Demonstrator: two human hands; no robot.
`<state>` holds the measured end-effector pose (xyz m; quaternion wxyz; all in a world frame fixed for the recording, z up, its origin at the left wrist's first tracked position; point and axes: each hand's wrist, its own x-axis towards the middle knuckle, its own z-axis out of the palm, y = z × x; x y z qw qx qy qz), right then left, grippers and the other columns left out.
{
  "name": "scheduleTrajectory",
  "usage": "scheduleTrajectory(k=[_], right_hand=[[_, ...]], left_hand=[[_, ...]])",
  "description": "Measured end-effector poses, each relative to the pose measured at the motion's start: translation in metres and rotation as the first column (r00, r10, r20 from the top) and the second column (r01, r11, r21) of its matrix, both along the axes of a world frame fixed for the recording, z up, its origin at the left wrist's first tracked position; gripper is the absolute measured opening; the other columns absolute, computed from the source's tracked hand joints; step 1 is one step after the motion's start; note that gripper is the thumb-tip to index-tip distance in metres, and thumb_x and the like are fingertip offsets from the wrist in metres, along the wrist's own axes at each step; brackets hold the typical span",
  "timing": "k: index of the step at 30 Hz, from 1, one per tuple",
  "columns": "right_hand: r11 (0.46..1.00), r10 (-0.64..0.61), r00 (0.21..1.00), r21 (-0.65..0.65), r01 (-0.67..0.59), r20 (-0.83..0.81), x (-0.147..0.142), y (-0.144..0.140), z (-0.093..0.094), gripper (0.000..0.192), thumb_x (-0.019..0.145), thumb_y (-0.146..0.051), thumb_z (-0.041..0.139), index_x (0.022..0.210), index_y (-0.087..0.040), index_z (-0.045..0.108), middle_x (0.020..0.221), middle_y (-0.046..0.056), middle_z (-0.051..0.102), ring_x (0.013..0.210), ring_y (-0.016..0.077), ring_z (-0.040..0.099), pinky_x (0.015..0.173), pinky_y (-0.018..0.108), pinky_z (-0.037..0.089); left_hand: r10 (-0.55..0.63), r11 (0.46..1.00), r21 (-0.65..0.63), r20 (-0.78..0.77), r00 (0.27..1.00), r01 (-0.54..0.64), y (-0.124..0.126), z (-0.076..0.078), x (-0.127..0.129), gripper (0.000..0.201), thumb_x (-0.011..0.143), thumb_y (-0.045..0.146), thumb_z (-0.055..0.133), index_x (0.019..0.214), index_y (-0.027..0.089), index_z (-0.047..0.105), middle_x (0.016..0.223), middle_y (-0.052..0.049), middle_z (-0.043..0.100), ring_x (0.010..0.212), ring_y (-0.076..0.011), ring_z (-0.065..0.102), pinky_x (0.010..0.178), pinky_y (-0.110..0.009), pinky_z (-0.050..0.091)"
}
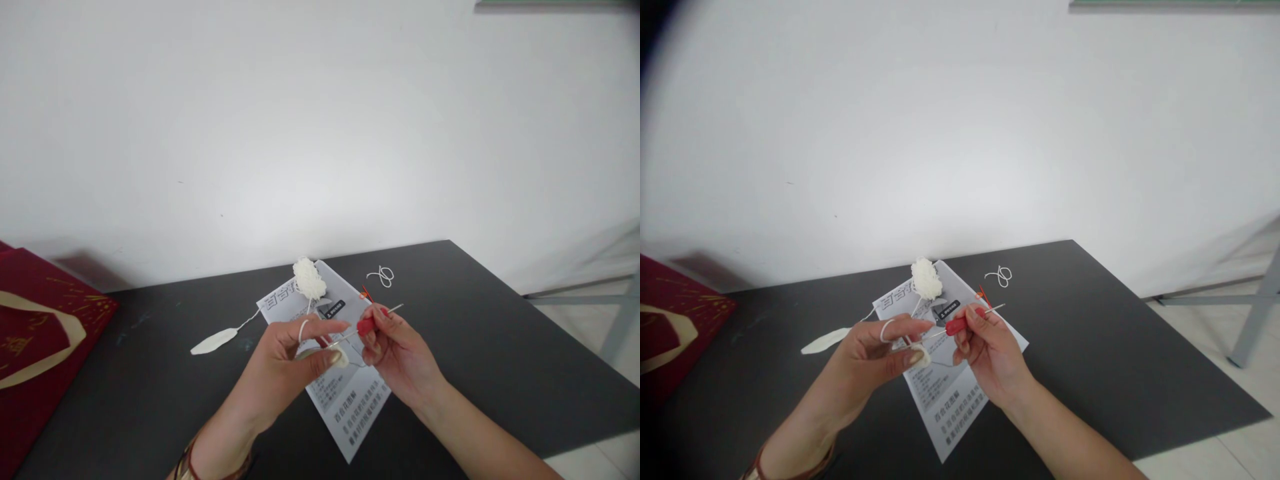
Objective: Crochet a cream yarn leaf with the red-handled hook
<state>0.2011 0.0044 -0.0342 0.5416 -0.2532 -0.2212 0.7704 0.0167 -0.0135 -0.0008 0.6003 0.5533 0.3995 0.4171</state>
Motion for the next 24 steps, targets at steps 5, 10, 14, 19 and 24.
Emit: scheduleTrajectory(k=[5, 10, 14, 19, 24], right_hand=[[0.999, -0.046, 0.999, 0.002, 0.046, 0.018, 0.0021, 0.0013, 0.0002, 0.018, 0.074, -0.028, 0.077, 0.074, -0.012, 0.069, 0.053, -0.003, 0.062, 0.042, 0.0055, 0.051, 0.043, 0.018, 0.056], [0.999, -0.045, 0.998, 0.025, 0.044, 0.034, 0.0052, 0.0027, -0.0005, 0.018, 0.074, -0.029, 0.076, 0.073, -0.013, 0.069, 0.052, -0.003, 0.061, 0.041, 0.0067, 0.052, 0.043, 0.02, 0.056], [0.999, -0.034, 0.999, 0.027, 0.033, 0.035, 0.0056, 0.0026, -0.0014, 0.017, 0.073, -0.028, 0.076, 0.074, -0.012, 0.069, 0.052, -0.003, 0.062, 0.042, 0.0076, 0.053, 0.043, 0.022, 0.057], [1.0, -0.018, 1.0, 0.015, 0.017, 0.02, 0.0052, 0.0012, -0.0004, 0.017, 0.074, -0.027, 0.076, 0.074, -0.012, 0.069, 0.052, -0.003, 0.062, 0.042, 0.0069, 0.053, 0.043, 0.021, 0.057], [0.999, -0.01, 1.0, 0.046, 0.01, 0.015, 0.0055, -0.0005, 0.0016, 0.017, 0.073, -0.027, 0.077, 0.073, -0.012, 0.069, 0.051, -0.003, 0.061, 0.042, 0.0072, 0.054, 0.043, 0.019, 0.056]], left_hand=[[-0.012, 0.994, -0.111, 0.071, 0.997, 0.02, 0.0005, 0.0006, -0.0006, 0.027, 0.069, 0.021, 0.079, 0.096, 0.026, 0.078, 0.08, -0.002, 0.067, 0.08, -0.0171, 0.056, 0.076, -0.03, 0.041], [-0.054, 0.943, -0.308, 0.233, 0.971, 0.127, 0.0023, -0.0013, -0.0023, 0.034, 0.064, 0.02, 0.081, 0.097, 0.024, 0.077, 0.074, -0.001, 0.067, 0.066, -0.0122, 0.054, 0.067, -0.026, 0.041], [-0.099, 0.946, -0.279, 0.235, 0.967, 0.164, 0.0007, -0.0024, -0.002, 0.037, 0.067, 0.023, 0.079, 0.103, 0.022, 0.076, 0.069, -0.001, 0.062, 0.063, -0.0098, 0.048, 0.062, -0.023, 0.036], [-0.16, 0.955, -0.212, 0.231, 0.96, 0.21, -0.0011, -0.0016, -0.005, 0.036, 0.072, 0.028, 0.075, 0.108, 0.021, 0.074, 0.075, -0.003, 0.062, 0.069, -0.0127, 0.049, 0.066, -0.026, 0.035], [-0.162, 0.962, -0.184, 0.214, 0.963, 0.202, 0.0007, -0.0074, -0.0092, 0.037, 0.074, 0.026, 0.074, 0.112, 0.025, 0.072, 0.076, -0.002, 0.061, 0.069, -0.0131, 0.049, 0.066, -0.027, 0.034]])
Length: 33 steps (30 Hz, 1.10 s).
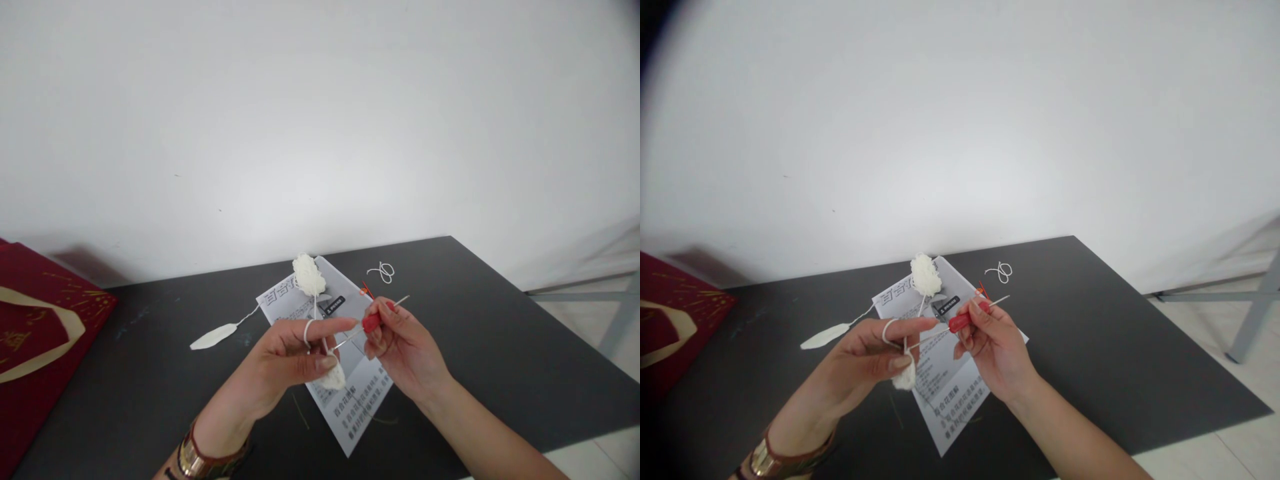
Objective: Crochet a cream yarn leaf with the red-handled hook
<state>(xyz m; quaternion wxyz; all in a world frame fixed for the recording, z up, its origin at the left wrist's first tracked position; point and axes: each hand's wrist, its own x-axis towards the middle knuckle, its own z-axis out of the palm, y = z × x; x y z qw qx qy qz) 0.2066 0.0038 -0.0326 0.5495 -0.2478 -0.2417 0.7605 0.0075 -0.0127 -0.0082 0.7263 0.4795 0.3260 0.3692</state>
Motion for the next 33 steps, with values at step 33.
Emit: scheduleTrajectory(k=[33], right_hand=[[0.993, -0.044, 0.993, 0.115, 0.031, 0.11, 0.0001, -0.0029, 0.0047, 0.02, 0.076, -0.03, 0.074, 0.069, -0.013, 0.068, 0.053, -0.001, 0.059, 0.041, 0.0081, 0.049, 0.039, 0.022, 0.055]], left_hand=[[-0.07, 0.997, 0.04, -0.002, 0.998, 0.07, 0.0011, 0.0081, 0.0, 0.032, 0.074, 0.024, 0.072, 0.105, 0.022, 0.075, 0.064, 0.0, 0.053, 0.057, -0.011, 0.043, 0.053, -0.025, 0.028]])
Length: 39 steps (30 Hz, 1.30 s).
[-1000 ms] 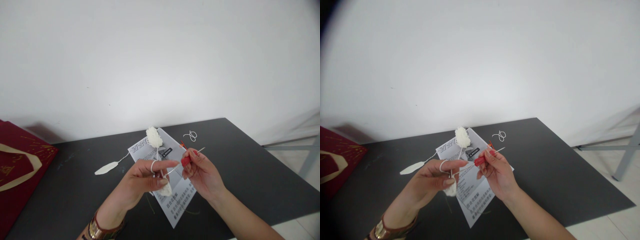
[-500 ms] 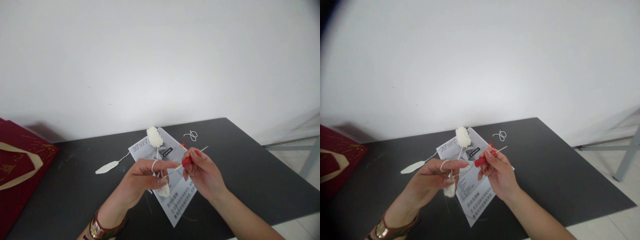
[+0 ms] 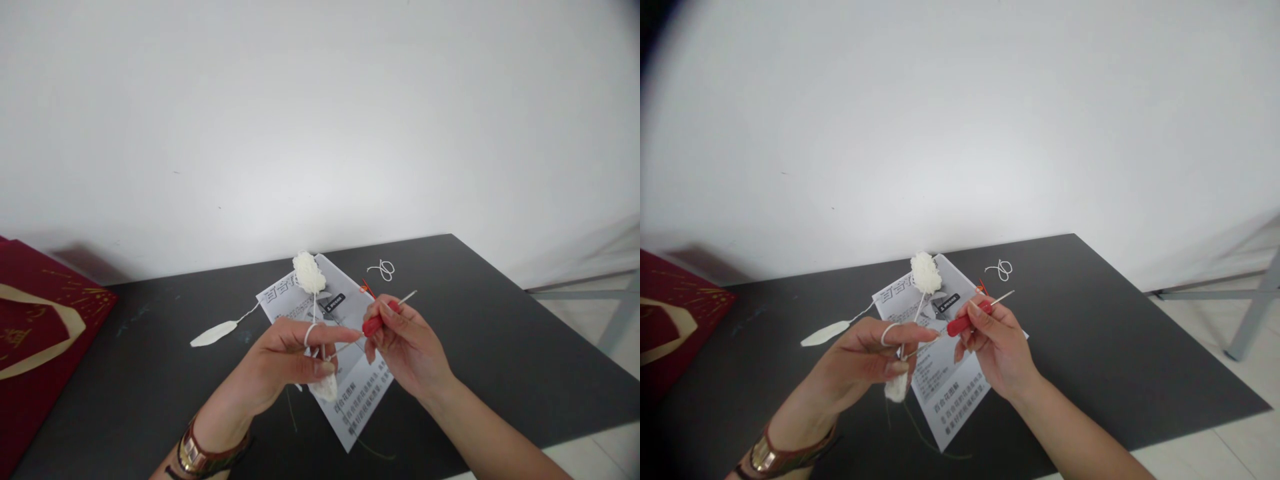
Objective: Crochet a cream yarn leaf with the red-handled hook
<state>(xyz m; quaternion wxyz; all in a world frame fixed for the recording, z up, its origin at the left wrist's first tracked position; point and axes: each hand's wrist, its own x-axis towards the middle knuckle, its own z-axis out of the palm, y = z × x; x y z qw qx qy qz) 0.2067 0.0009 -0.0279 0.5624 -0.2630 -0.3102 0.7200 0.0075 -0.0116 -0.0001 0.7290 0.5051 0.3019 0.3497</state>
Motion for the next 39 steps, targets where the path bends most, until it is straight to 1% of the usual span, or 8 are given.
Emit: scheduleTrajectory(k=[9, 14, 20, 23, 26, 29, 34, 39], right_hand=[[0.999, 0.036, 0.999, -0.014, -0.036, 0.009, 0.0, 0.0, 0.001, 0.02, 0.075, -0.03, 0.075, 0.067, -0.012, 0.068, 0.051, -0.002, 0.057, 0.04, 0.0077, 0.047, 0.038, 0.022, 0.054], [0.999, 0.04, 0.999, -0.029, -0.04, 0.003, 0.0, 0.001, 0.0, 0.019, 0.074, -0.029, 0.075, 0.068, -0.012, 0.069, 0.051, -0.001, 0.059, 0.039, 0.0081, 0.05, 0.038, 0.021, 0.054], [0.984, 0.087, 0.995, -0.153, -0.095, -0.056, -0.002, 0.002, -0.006, 0.019, 0.074, -0.029, 0.076, 0.07, -0.011, 0.069, 0.048, -0.002, 0.061, 0.036, 0.0073, 0.052, 0.038, 0.017, 0.052], [0.959, 0.109, 0.987, -0.249, -0.135, -0.115, -0.005, 0.001, -0.008, 0.017, 0.073, -0.027, 0.076, 0.072, -0.011, 0.07, 0.048, -0.002, 0.062, 0.036, 0.0062, 0.054, 0.038, 0.014, 0.051], [0.945, 0.116, 0.98, -0.285, -0.159, -0.162, -0.007, 0.0, -0.009, 0.015, 0.072, -0.024, 0.078, 0.073, -0.011, 0.07, 0.049, -0.002, 0.063, 0.038, 0.0059, 0.056, 0.04, 0.013, 0.051], [0.943, 0.105, 0.977, -0.295, -0.157, -0.185, -0.008, 0.0, -0.009, 0.015, 0.07, -0.024, 0.079, 0.074, -0.011, 0.071, 0.051, -0.002, 0.064, 0.039, 0.0058, 0.057, 0.041, 0.013, 0.052], [0.94, 0.084, 0.974, -0.307, -0.148, -0.212, -0.006, 0.0, -0.01, 0.016, 0.071, -0.024, 0.079, 0.076, -0.012, 0.071, 0.052, -0.002, 0.065, 0.041, 0.0049, 0.057, 0.042, 0.012, 0.052], [0.935, 0.088, 0.974, -0.322, -0.152, -0.207, -0.006, 0.0, -0.011, 0.019, 0.07, -0.026, 0.08, 0.076, -0.011, 0.07, 0.053, -0.002, 0.064, 0.042, 0.0049, 0.056, 0.043, 0.013, 0.052]], left_hand=[[-0.086, 0.995, 0.048, -0.075, 0.993, 0.09, 0.004, -0.001, -0.004, 0.037, 0.075, 0.034, 0.072, 0.109, 0.02, 0.074, 0.064, 0.001, 0.044, 0.058, -0.0111, 0.035, 0.053, -0.025, 0.026], [-0.097, 0.985, 0.131, -0.117, 0.988, 0.112, 0.006, 0.0, -0.005, 0.034, 0.079, 0.031, 0.069, 0.112, 0.023, 0.072, 0.066, 0.0, 0.047, 0.061, -0.0117, 0.039, 0.056, -0.026, 0.031], [-0.005, 0.939, 0.339, -0.154, 0.988, 0.057, 0.007, -0.001, -0.006, 0.037, 0.083, 0.023, 0.065, 0.12, 0.028, 0.067, 0.07, 0.0, 0.055, 0.065, -0.0133, 0.048, 0.064, -0.027, 0.04], [0.063, 0.92, 0.393, -0.145, 0.987, -0.001, 0.005, -0.002, -0.004, 0.04, 0.084, 0.022, 0.064, 0.123, 0.031, 0.064, 0.075, 0.001, 0.056, 0.068, -0.0133, 0.05, 0.067, -0.027, 0.041], [0.117, 0.905, 0.424, -0.172, 0.978, -0.034, 0.003, -0.003, -0.002, 0.044, 0.083, 0.02, 0.065, 0.125, 0.032, 0.061, 0.078, 0.001, 0.057, 0.072, -0.0131, 0.052, 0.071, -0.026, 0.043], [0.121, 0.92, 0.388, -0.159, 0.98, -0.05, 0.003, -0.006, 0.0, 0.044, 0.082, 0.02, 0.067, 0.123, 0.034, 0.063, 0.079, 0.002, 0.062, 0.077, -0.0138, 0.055, 0.078, -0.028, 0.044], [0.099, 0.977, 0.195, -0.082, 0.992, -0.081, 0.006, -0.015, 0.003, 0.032, 0.078, 0.025, 0.071, 0.111, 0.028, 0.072, 0.094, -0.003, 0.071, 0.082, -0.017, 0.06, 0.077, -0.03, 0.046], [0.119, 0.991, 0.054, 0.017, 0.993, -0.119, 0.005, -0.02, 0.008, 0.03, 0.075, 0.022, 0.075, 0.105, 0.026, 0.074, 0.087, -0.002, 0.072, 0.075, -0.0142, 0.06, 0.072, -0.028, 0.045]])
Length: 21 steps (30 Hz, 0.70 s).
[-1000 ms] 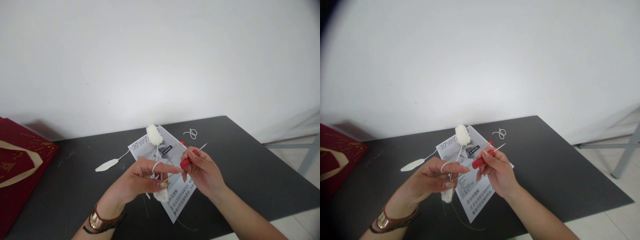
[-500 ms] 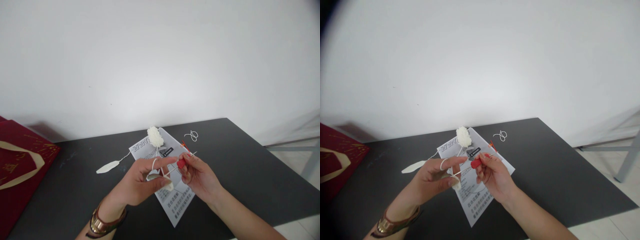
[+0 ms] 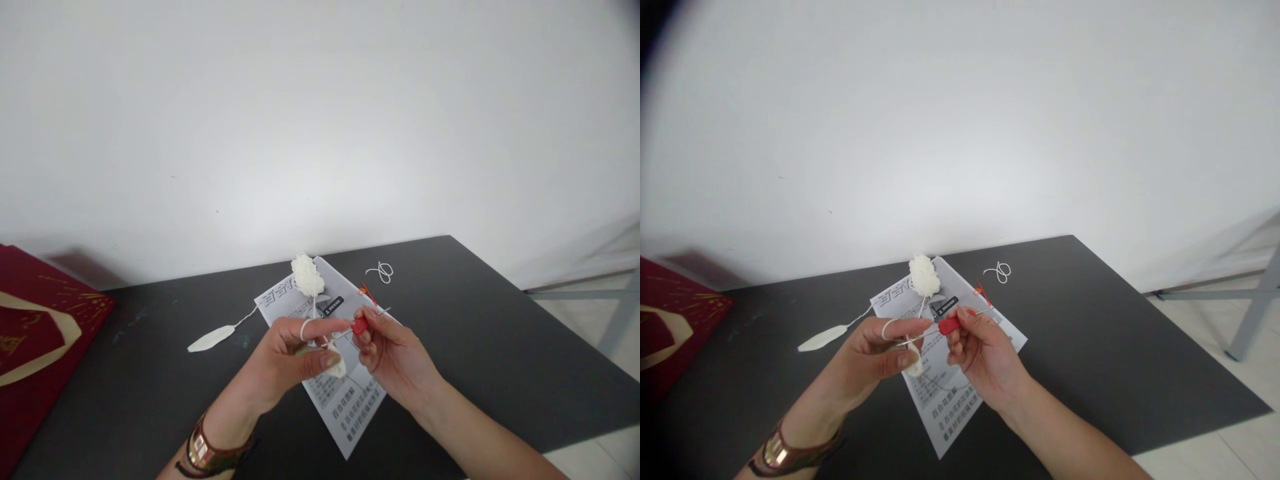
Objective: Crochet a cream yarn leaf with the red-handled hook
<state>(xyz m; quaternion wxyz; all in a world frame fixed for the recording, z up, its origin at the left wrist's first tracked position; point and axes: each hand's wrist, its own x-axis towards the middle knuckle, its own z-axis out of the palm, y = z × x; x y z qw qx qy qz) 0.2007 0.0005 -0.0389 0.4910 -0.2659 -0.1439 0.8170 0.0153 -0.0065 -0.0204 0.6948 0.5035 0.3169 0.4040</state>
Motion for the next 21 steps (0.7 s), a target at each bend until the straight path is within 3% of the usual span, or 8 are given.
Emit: scheduleTrajectory(k=[4, 7, 10, 13, 15, 21], right_hand=[[1.0, -0.003, 1.0, 0.012, 0.003, -0.021, 0.0, 0.001, 0.0, 0.016, 0.072, -0.025, 0.078, 0.077, -0.012, 0.07, 0.056, -0.002, 0.065, 0.044, 0.0055, 0.057, 0.044, 0.014, 0.052], [0.999, 0.034, 0.998, 0.028, -0.032, -0.061, 0.001, 0.003, -0.001, 0.014, 0.075, -0.024, 0.074, 0.077, -0.011, 0.069, 0.054, -0.003, 0.062, 0.043, 0.0061, 0.055, 0.043, 0.016, 0.053], [0.994, 0.098, 0.989, 0.062, -0.092, -0.11, 0.001, 0.003, -0.004, 0.012, 0.079, -0.021, 0.069, 0.073, -0.011, 0.067, 0.05, -0.004, 0.058, 0.038, 0.0057, 0.051, 0.041, 0.017, 0.052], [0.981, 0.174, 0.973, 0.11, -0.158, -0.154, -0.001, 0.003, -0.01, 0.018, 0.084, -0.021, 0.061, 0.07, -0.011, 0.065, 0.048, -0.004, 0.054, 0.036, 0.0064, 0.046, 0.038, 0.019, 0.05], [0.974, 0.205, 0.963, 0.13, -0.184, -0.174, -0.001, 0.003, -0.013, 0.019, 0.085, -0.022, 0.06, 0.069, -0.011, 0.065, 0.047, -0.004, 0.053, 0.037, 0.007, 0.046, 0.038, 0.02, 0.05], [0.96, 0.264, 0.944, 0.147, -0.237, -0.199, 0.0, 0.008, -0.019, 0.019, 0.082, -0.022, 0.062, 0.067, -0.01, 0.065, 0.045, -0.004, 0.051, 0.036, 0.0046, 0.039, 0.037, 0.014, 0.043]], left_hand=[[-0.081, 0.995, -0.042, 0.088, 0.993, 0.085, -0.001, -0.001, 0.001, 0.031, 0.077, 0.019, 0.073, 0.105, 0.03, 0.074, 0.085, -0.001, 0.072, 0.072, -0.012, 0.059, 0.071, -0.026, 0.044], [-0.147, 0.989, -0.015, 0.128, 0.981, 0.15, 0.002, -0.002, -0.004, 0.031, 0.074, 0.027, 0.075, 0.105, 0.032, 0.074, 0.089, -0.002, 0.07, 0.076, -0.0144, 0.058, 0.072, -0.028, 0.042], [-0.208, 0.978, 0.021, 0.097, 0.973, 0.207, 0.008, -0.002, -0.01, 0.023, 0.069, 0.04, 0.077, 0.086, 0.025, 0.079, 0.085, -0.005, 0.066, 0.075, -0.0176, 0.056, 0.07, -0.03, 0.041], [-0.271, 0.96, 0.061, -0.017, 0.962, 0.272, 0.016, 0.0, -0.014, 0.028, 0.072, 0.043, 0.073, 0.062, 0.017, 0.073, 0.082, -0.008, 0.064, 0.075, -0.019, 0.056, 0.069, -0.032, 0.041], [-0.3, 0.944, 0.099, -0.136, 0.944, 0.314, 0.02, 0.002, -0.016, 0.029, 0.074, 0.037, 0.073, 0.056, 0.015, 0.067, 0.081, -0.007, 0.063, 0.074, -0.0179, 0.055, 0.069, -0.031, 0.039], [-0.241, 0.914, 0.209, -0.409, 0.88, 0.347, 0.03, 0.007, -0.029, 0.008, 0.077, 0.021, 0.071, 0.071, 0.016, 0.07, 0.075, -0.001, 0.061, 0.07, -0.0142, 0.049, 0.067, -0.027, 0.033]])
